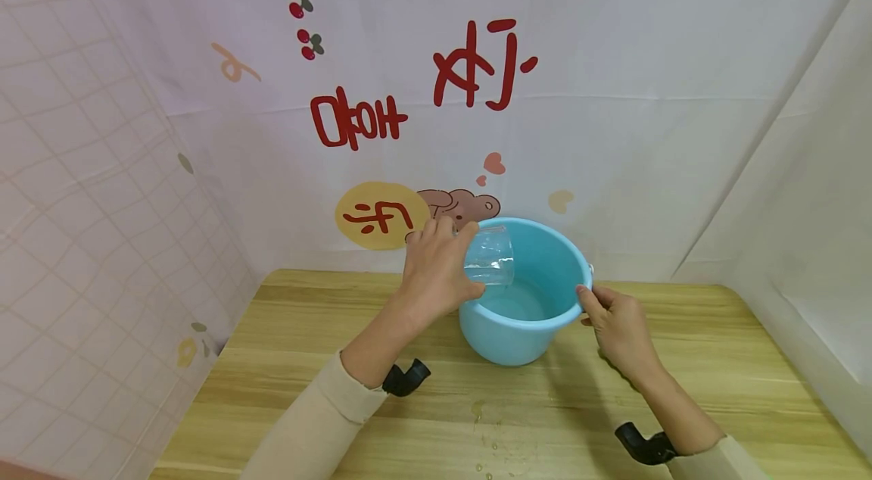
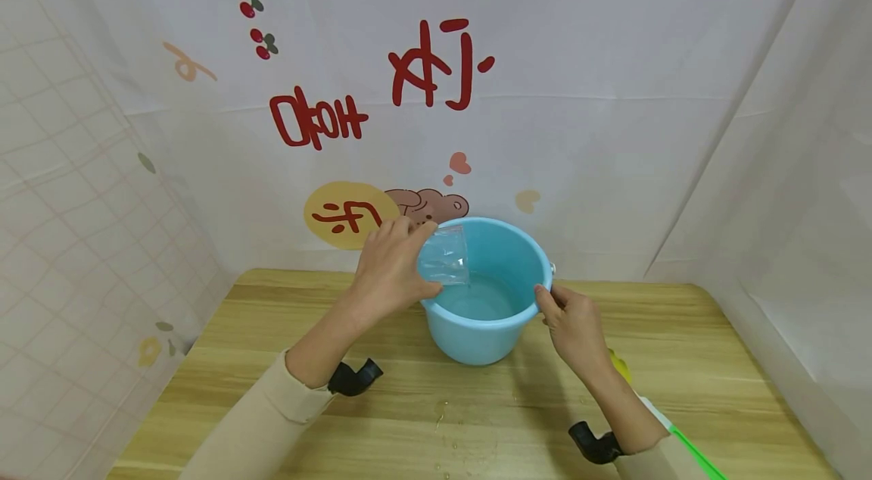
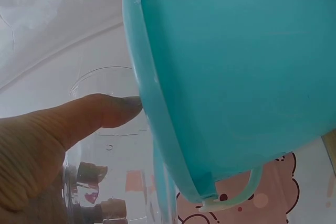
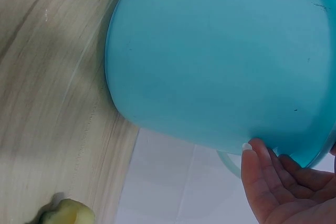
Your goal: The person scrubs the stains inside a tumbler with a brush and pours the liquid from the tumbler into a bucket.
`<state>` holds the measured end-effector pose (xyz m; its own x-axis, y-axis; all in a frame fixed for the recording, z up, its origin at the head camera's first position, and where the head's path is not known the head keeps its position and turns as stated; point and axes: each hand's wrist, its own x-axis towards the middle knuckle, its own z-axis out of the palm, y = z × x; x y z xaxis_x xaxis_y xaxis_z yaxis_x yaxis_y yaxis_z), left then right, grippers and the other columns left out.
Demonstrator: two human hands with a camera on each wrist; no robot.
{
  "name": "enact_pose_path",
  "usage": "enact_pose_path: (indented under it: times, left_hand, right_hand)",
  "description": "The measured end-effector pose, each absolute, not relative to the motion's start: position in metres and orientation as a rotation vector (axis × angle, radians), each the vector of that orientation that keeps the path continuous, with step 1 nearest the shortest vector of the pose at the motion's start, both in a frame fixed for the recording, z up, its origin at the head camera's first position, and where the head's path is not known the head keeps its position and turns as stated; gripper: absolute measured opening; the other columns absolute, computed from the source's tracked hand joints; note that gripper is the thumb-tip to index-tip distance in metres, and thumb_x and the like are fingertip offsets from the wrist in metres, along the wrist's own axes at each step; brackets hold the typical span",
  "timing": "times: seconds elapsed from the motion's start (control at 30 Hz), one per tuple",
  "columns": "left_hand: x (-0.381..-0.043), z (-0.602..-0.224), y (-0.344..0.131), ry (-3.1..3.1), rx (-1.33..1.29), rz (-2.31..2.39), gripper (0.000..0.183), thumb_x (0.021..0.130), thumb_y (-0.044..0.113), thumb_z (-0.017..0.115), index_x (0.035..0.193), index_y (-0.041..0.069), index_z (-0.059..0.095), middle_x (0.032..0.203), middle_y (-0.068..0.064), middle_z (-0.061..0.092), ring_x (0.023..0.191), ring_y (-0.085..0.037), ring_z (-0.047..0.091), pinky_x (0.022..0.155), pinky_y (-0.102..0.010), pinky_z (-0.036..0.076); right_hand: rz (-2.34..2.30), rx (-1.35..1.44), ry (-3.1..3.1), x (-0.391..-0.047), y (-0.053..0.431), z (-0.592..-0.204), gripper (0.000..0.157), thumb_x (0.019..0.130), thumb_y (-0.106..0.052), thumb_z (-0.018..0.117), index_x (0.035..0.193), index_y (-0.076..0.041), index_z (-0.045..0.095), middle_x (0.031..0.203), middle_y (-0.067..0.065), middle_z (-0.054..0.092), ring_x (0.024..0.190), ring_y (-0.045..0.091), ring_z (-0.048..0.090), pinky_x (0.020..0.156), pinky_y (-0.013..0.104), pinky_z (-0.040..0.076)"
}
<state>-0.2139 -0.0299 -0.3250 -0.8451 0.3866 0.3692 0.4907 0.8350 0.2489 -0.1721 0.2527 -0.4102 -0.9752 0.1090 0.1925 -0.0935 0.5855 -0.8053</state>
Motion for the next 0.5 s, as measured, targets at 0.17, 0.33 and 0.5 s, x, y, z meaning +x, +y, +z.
enact_pose_path:
  times: [0.17,0.33,0.5]
  left_hand:
    - [-0.2141,-0.3252,-0.0297,-2.708,-0.666,-0.472,0.084,0.072,0.033,0.097,0.144,0.012,0.061,0.121,-0.013,0.06,0.108,-0.029,0.05,0.088,-0.046,0.044]
    - [-0.2144,-0.325,-0.0295,-2.718,-0.663,-0.466,0.084,0.073,0.033,0.097,0.145,0.012,0.06,0.123,-0.014,0.06,0.109,-0.03,0.05,0.089,-0.046,0.044]
    - [-0.2152,-0.3249,-0.0283,-2.726,-0.657,-0.477,0.084,0.073,0.032,0.097,0.146,0.012,0.06,0.125,-0.014,0.06,0.112,-0.031,0.051,0.091,-0.047,0.044]
  right_hand:
    - [1.325,-0.011,-2.594,-0.1722,0.2527,-0.4104,0.051,0.111,-0.035,0.053,0.13,0.011,0.067,0.11,0.025,0.075,0.089,0.036,0.074,0.071,0.029,0.061]
    - [1.316,-0.019,-2.6,-0.1725,0.2527,-0.4106,0.051,0.111,-0.035,0.054,0.13,0.01,0.067,0.11,0.025,0.075,0.09,0.038,0.074,0.071,0.029,0.06]
    - [1.316,-0.025,-2.594,-0.1733,0.253,-0.4108,0.051,0.111,-0.034,0.054,0.131,0.011,0.066,0.109,0.025,0.075,0.09,0.038,0.074,0.074,0.038,0.062]
